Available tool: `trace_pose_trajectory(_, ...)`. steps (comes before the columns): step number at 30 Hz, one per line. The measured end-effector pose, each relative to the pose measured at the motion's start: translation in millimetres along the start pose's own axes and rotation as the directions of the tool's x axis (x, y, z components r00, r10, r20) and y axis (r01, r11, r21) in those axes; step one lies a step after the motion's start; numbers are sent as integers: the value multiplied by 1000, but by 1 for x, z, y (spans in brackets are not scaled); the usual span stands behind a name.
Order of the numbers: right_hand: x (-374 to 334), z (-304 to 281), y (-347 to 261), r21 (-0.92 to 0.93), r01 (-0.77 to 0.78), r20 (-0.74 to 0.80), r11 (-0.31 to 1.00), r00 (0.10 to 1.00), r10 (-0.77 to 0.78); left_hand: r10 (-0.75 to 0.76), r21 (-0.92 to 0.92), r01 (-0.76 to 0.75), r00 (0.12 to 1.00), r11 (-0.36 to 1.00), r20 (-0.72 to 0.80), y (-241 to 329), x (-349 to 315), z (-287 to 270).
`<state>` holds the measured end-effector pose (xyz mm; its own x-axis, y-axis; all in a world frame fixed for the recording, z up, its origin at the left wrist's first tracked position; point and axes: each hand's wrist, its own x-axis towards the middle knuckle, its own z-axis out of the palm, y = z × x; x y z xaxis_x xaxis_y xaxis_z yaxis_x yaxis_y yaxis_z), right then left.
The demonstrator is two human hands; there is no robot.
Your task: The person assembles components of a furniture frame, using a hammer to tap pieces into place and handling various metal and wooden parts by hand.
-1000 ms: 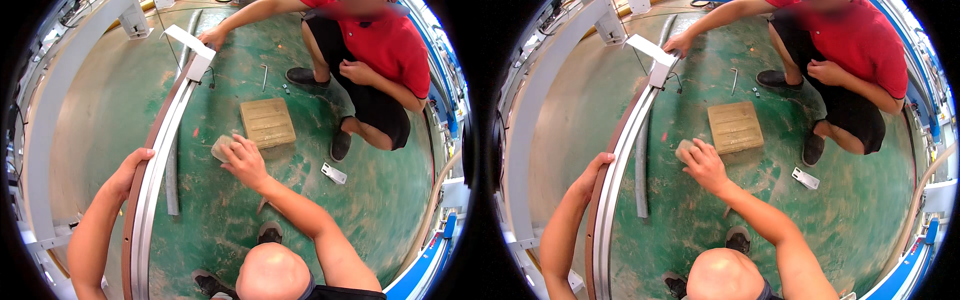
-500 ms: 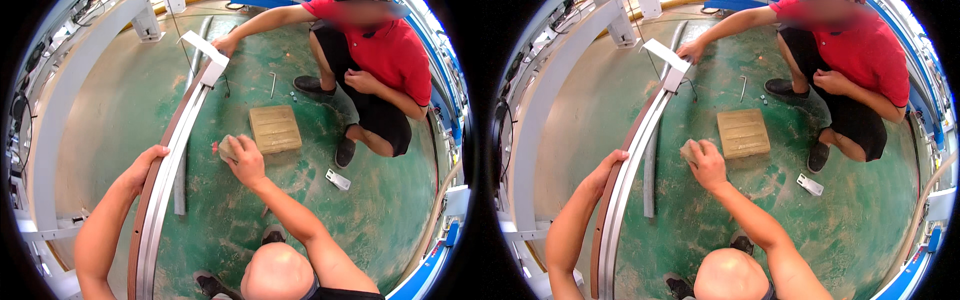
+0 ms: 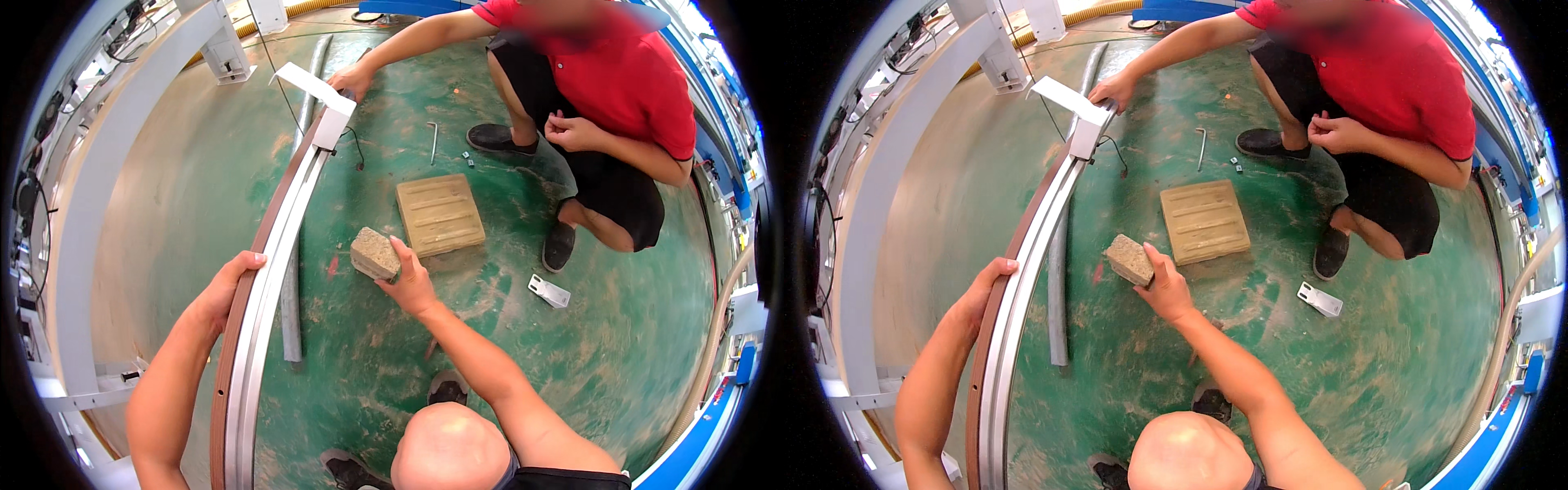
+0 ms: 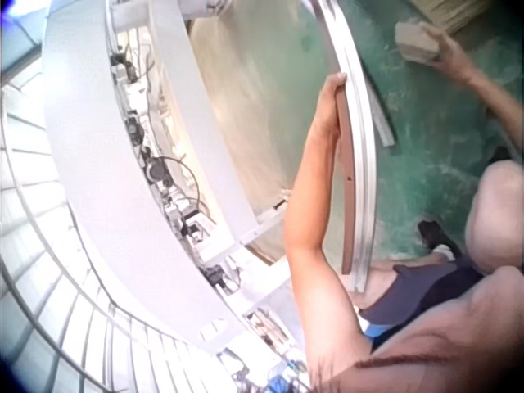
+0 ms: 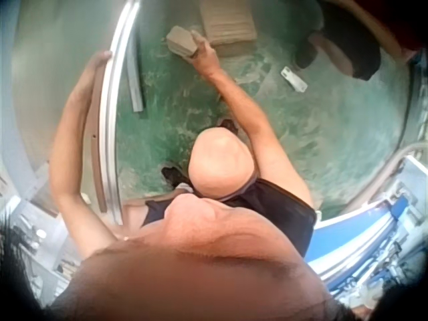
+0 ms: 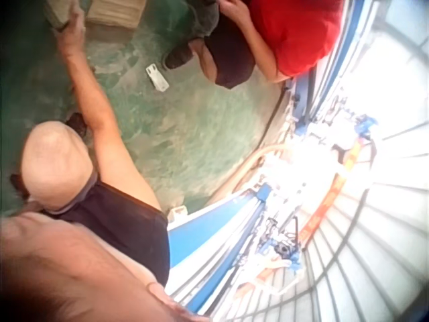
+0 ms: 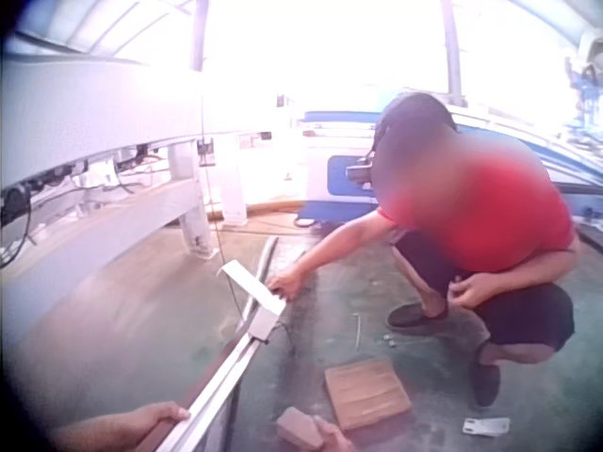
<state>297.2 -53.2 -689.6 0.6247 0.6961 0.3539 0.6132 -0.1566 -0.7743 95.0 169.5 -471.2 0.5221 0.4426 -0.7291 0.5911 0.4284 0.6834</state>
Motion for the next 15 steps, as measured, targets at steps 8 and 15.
trace_pose_trajectory(8,6,11,7,47,-63,-45,997,997,65,16,-46,-18,999,999,-48,7,-10,19)
trace_pose_trajectory(15,29,18,4,52,-83,-3,995,997,84,42,-101,-37,998,994,46,11,-7,24)
